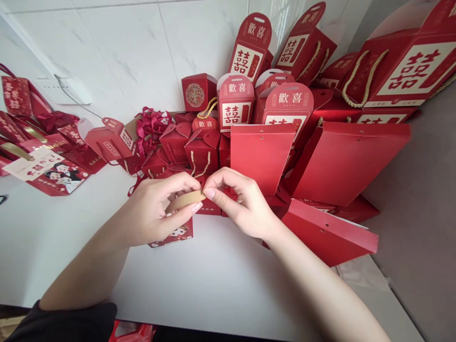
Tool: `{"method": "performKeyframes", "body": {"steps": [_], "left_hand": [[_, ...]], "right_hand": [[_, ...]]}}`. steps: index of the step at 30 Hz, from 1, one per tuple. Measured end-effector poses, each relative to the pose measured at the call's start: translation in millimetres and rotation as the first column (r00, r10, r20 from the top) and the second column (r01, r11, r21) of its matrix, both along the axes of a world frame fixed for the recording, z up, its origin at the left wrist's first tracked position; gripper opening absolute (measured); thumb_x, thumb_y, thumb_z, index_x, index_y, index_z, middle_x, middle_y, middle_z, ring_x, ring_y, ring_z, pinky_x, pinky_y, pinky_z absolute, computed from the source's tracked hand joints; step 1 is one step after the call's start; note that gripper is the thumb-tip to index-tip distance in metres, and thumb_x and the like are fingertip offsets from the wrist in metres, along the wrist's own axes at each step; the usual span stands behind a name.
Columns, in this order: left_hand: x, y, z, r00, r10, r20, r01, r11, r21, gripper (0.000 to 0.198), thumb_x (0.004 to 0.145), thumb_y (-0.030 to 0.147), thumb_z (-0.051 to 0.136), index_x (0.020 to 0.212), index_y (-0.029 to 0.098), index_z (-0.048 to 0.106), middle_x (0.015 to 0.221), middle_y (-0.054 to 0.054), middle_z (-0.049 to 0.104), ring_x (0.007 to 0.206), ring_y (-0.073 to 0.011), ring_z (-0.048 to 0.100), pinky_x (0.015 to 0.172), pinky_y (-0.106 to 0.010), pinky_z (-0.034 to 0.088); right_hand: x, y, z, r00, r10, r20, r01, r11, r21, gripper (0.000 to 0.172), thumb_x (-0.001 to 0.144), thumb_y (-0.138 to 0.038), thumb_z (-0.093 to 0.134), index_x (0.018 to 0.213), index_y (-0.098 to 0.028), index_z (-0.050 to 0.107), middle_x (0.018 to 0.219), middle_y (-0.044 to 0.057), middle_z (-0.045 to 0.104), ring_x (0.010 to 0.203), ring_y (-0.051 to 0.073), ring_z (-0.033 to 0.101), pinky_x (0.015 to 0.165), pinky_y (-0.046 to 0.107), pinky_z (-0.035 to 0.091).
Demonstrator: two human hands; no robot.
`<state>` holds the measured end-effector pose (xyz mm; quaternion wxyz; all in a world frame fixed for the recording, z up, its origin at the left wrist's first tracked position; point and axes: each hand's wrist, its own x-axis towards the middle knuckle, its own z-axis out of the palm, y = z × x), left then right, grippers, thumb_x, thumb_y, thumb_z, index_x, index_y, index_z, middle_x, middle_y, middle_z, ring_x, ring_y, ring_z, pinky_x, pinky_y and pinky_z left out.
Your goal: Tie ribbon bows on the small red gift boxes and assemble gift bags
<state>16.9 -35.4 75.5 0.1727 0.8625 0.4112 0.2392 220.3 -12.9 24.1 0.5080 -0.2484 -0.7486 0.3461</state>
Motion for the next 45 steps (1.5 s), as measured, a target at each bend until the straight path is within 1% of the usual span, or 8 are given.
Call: {"method": "performKeyframes", "body": {"steps": [7,13,17,20,30,37,40,45], "left_hand": [[-1.1,-1.5,-3.6,0.999,0.011,-0.045,0.0,0.969,0.248,0.004,0.091,0.02,0.051,0.087,0.019,0.054,0.068,0.005,0.055,0.055,-0.0068,0.045,0.054,-0.02,0.034],[2.8,1.8,-11.6,0.992,0.06,-0.112,0.002,0.874,0.486,0.005,0.086,0.015,0.056,0.086,0.018,0.053,0.072,0.004,0.061,0.061,-0.0088,0.054,0.057,-0.023,0.037],[3.0,3.7,-12.6,0.996,0.032,-0.087,0.013,0.882,0.471,0.009,0.085,0.013,0.059,0.091,0.018,0.056,0.076,0.004,0.063,0.064,-0.0089,0.057,0.059,-0.022,0.041],[1.0,5.7,-13.3,0.997,-0.009,-0.073,0.043,0.875,0.482,0.017,0.086,0.01,0.059,0.101,0.018,0.059,0.082,0.003,0.066,0.07,-0.0088,0.06,0.063,-0.02,0.045],[-11.1,14.8,-15.4,0.973,-0.13,-0.188,0.227,0.643,0.731,0.008,0.088,0.017,0.064,0.083,0.018,0.058,0.079,0.0,0.069,0.069,-0.0122,0.065,0.063,-0.024,0.048],[-10.8,16.4,-16.6,0.977,-0.208,-0.044,0.16,0.579,0.799,0.013,0.083,0.019,0.071,0.081,0.02,0.058,0.068,0.004,0.066,0.061,-0.0096,0.062,0.06,-0.021,0.049],[-13.8,16.8,-17.0,0.973,-0.229,-0.03,0.164,0.592,0.789,0.014,0.082,0.021,0.073,0.082,0.021,0.059,0.068,0.004,0.066,0.061,-0.0093,0.063,0.062,-0.02,0.05],[-18.4,14.6,-12.0,0.965,-0.261,-0.004,0.202,0.738,0.644,0.012,0.084,0.022,0.071,0.092,0.024,0.062,0.079,0.002,0.071,0.066,-0.0097,0.065,0.066,-0.02,0.052]], "right_hand": [[0.1,-6.0,4.9,0.982,-0.156,0.104,0.127,0.962,0.242,0.004,0.091,-0.014,0.061,0.094,-0.017,0.063,0.089,0.004,0.064,0.082,0.015,0.061,0.076,0.03,0.052],[2.2,-7.3,3.8,0.922,-0.331,0.201,0.171,0.814,0.555,0.012,0.089,-0.008,0.063,0.099,-0.015,0.063,0.092,0.007,0.068,0.084,0.017,0.066,0.077,0.03,0.056],[6.0,-5.8,4.2,0.88,-0.415,0.232,0.154,0.711,0.686,0.015,0.089,-0.007,0.063,0.102,-0.015,0.061,0.094,0.009,0.07,0.084,0.018,0.067,0.076,0.033,0.056],[8.4,-3.9,5.9,0.902,-0.363,0.233,0.125,0.737,0.664,0.014,0.09,-0.007,0.062,0.101,-0.015,0.06,0.093,0.009,0.069,0.084,0.018,0.066,0.074,0.033,0.056],[5.4,-3.6,6.8,0.938,-0.214,0.272,0.017,0.815,0.579,0.015,0.091,-0.004,0.057,0.102,-0.015,0.056,0.095,0.01,0.064,0.088,0.019,0.059,0.075,0.034,0.053],[0.7,-9.6,5.1,0.961,-0.203,0.188,0.026,0.744,0.668,0.021,0.086,0.003,0.056,0.099,-0.013,0.056,0.093,0.01,0.062,0.086,0.019,0.056,0.073,0.035,0.052],[0.3,-11.2,6.3,0.974,-0.165,0.158,0.026,0.767,0.641,0.021,0.086,0.002,0.058,0.1,-0.013,0.057,0.094,0.01,0.063,0.087,0.019,0.058,0.074,0.035,0.052],[3.8,-12.1,9.8,0.991,0.025,0.13,-0.072,0.925,0.372,0.015,0.091,-0.003,0.058,0.099,-0.015,0.06,0.091,0.006,0.062,0.084,0.015,0.06,0.074,0.03,0.053]]}}
